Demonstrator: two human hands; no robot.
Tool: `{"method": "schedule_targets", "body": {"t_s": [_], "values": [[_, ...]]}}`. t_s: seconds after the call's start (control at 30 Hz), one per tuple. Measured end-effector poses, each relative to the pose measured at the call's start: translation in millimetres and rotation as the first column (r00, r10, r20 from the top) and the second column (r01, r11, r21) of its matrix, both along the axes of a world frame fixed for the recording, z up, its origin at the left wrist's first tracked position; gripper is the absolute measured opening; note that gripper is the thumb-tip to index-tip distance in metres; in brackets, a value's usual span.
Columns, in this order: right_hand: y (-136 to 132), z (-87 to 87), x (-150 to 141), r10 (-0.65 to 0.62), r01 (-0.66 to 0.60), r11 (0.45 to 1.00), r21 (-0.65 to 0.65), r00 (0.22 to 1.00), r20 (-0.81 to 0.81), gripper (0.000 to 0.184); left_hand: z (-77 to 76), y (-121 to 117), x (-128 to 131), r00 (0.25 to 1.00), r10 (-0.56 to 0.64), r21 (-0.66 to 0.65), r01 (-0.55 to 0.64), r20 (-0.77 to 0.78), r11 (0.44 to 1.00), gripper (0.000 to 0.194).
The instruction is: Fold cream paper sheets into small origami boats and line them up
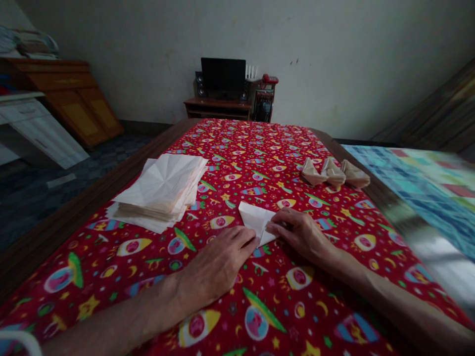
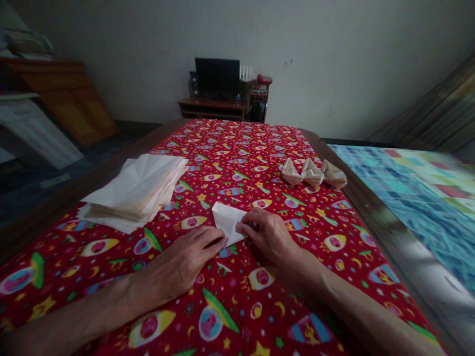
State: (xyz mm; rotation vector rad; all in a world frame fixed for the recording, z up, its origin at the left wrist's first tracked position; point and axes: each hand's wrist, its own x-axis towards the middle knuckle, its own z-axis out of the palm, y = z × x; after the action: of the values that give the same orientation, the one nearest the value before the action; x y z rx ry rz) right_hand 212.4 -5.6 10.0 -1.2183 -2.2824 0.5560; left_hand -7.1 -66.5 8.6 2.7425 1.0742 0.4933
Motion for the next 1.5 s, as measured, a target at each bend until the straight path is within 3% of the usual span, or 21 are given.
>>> {"method": "schedule_targets", "body": {"t_s": [0.23, 0.37, 0.47, 0.73, 1.07, 1.5], "values": [[4.8, -3.0, -0.7, -0.003, 0.002, 1.0, 0.019, 0.998, 0.058, 0.021, -1.3, -4.2, -0.5, 1.0, 0.004, -0.004, -0.004, 0.022, 1.0, 0.041], [3.9, -1.6, -1.8, 0.026, -0.028, 0.999, 0.024, 0.997, 0.069, 0.022, -2.7, -6.5, 0.8, 0.995, 0.022, 0.011, -0.024, 0.099, 1.0, 0.05], [3.5, -0.9, -3.0, 0.015, -0.018, 0.999, 0.041, 0.996, 0.084, 0.023, -2.8, -8.2, 2.9, 0.997, 0.046, 0.006, -0.047, 0.057, 0.999, 0.058], [5.4, -4.2, -5.7, -0.005, -0.002, 0.997, 0.08, 0.997, 0.08, 0.022, 1.2, -8.8, 5.9, 0.998, 0.037, -0.014, -0.037, -0.06, 0.999, 0.043], [1.7, -5.7, -7.2, -0.027, 0.011, 0.992, 0.129, 0.992, 0.122, 0.025, 4.9, -10.4, 7.0, 0.989, 0.031, -0.004, -0.032, -0.148, 0.999, 0.042], [0.3, -7.4, -1.7, -0.062, 0.031, 0.949, 0.315, 0.994, 0.09, 0.01, 2.2, -2.8, 1.7, 0.997, -0.011, -0.001, 0.011, -0.076, 1.0, 0.042]]}}
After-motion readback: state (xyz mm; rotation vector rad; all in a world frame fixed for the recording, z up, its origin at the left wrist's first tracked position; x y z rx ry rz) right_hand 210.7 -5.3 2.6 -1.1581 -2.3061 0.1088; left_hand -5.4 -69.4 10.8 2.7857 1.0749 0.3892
